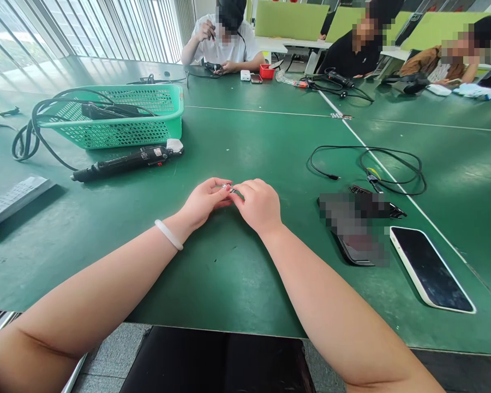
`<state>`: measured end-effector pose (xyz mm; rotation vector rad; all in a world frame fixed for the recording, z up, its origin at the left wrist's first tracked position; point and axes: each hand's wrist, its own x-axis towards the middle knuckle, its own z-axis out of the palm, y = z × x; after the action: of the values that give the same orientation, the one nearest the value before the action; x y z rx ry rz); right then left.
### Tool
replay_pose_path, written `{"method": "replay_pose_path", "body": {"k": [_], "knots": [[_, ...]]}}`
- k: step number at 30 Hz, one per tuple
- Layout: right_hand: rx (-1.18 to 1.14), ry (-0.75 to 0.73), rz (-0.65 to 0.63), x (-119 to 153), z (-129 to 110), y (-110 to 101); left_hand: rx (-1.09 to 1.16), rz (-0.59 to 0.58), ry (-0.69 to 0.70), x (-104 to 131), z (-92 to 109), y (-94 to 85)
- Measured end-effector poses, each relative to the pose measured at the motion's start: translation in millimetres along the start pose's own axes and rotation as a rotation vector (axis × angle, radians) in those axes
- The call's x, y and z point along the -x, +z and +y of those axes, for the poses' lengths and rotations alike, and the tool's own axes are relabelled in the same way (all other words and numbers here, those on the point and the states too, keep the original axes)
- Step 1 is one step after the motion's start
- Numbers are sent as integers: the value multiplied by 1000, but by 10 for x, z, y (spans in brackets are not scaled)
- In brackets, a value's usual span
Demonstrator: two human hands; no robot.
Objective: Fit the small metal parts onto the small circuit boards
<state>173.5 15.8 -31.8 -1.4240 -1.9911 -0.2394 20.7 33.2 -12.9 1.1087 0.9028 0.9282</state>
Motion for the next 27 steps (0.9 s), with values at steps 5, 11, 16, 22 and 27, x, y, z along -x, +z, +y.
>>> {"method": "replay_pose_path", "body": {"k": [5,11,16,22,27], "knots": [[17,-46,-9,-3,-64,-40,135,27,-99,46,5,9],[-51,-50,-35,7,-49,-57,163,53,-226,164,117,-89],[-100,67,-28,7,80,-94,-291,127,-256,378,412,-499],[-141,142,-101,-1,83,-108,-1263,320,-54,936,493,-1250],[-150,163,-128,-14,49,-119,-1606,278,-92,1256,531,-1543]]}}
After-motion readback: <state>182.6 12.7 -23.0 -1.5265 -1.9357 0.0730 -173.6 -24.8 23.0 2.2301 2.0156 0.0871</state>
